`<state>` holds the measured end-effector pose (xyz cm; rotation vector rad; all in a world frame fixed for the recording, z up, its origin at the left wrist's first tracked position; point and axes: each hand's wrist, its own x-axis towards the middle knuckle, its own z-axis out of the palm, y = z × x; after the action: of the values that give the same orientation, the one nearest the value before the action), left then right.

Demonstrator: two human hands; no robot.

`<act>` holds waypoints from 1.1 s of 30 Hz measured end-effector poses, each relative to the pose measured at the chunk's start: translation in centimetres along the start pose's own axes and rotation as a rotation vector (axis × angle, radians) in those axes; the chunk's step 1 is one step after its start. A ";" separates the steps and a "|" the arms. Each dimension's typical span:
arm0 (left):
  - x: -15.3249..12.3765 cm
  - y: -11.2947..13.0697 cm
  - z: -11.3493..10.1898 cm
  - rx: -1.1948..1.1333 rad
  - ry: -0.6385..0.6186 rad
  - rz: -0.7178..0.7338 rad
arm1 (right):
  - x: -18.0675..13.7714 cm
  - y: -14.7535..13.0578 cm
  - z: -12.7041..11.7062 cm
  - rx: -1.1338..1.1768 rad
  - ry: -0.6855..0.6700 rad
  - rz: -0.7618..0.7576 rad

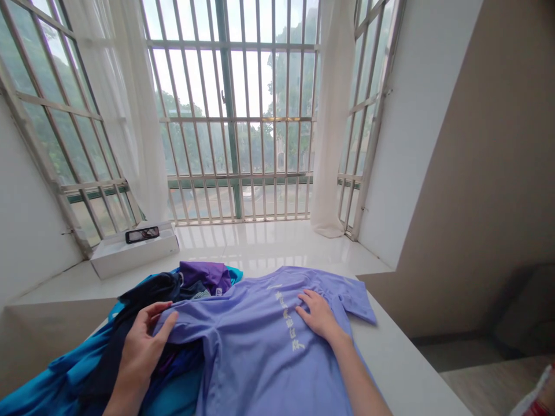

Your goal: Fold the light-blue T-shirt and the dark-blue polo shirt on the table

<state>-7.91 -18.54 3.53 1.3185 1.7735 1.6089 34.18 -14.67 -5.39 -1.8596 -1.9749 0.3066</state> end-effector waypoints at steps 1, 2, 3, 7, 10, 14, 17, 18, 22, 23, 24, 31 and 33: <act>-0.2 -0.2 -0.1 0.101 -0.009 0.045 | 0.0 0.0 0.0 -0.003 0.002 0.001; -0.4 -0.3 0.0 0.199 -0.020 0.103 | 0.0 0.0 0.1 -0.006 0.002 0.004; -0.6 -0.3 0.2 0.290 -0.034 0.173 | 0.1 0.1 0.2 -0.009 0.000 0.007; -0.7 0.4 1.6 0.633 -0.200 0.335 | 0.2 0.3 0.4 -0.011 -0.008 0.007; -0.5 1.3 2.6 0.901 -0.463 0.276 | 0.2 0.4 0.5 -0.008 -0.007 0.003; -0.5 2.7 3.0 1.050 -0.564 0.142 | 0.1 0.4 0.4 0.004 -0.003 -0.002; -0.3 3.3 2.4 1.056 -0.496 0.111 | 0.1 0.4 0.2 0.008 0.001 0.002; -0.1 3.3 2.2 1.064 -0.476 0.105 | 0.1 0.3 0.2 0.007 0.002 0.006; 0.6 2.8 1.2 0.942 -0.424 0.192 | 0.1 0.3 0.2 0.006 0.000 0.012; 0.7 2.7 1.1 0.842 -0.417 0.243 | 0.1 0.2 0.2 0.006 -0.002 0.011; 0.7 2.7 1.0 0.723 -0.411 0.291 | 0.2 0.3 0.2 0.007 -0.004 0.010; 1.1 2.8 1.1 0.273 -0.275 0.206 | 0.1 0.2 0.1 0.008 -0.008 0.009; 1.2 2.4 0.7 0.459 -0.279 0.192 | 0.1 0.1 0.0 0.007 -0.008 0.008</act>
<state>-6.98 -17.44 5.87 1.8659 1.9500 1.0620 34.30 -14.55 -5.46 -1.8652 -1.9696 0.3231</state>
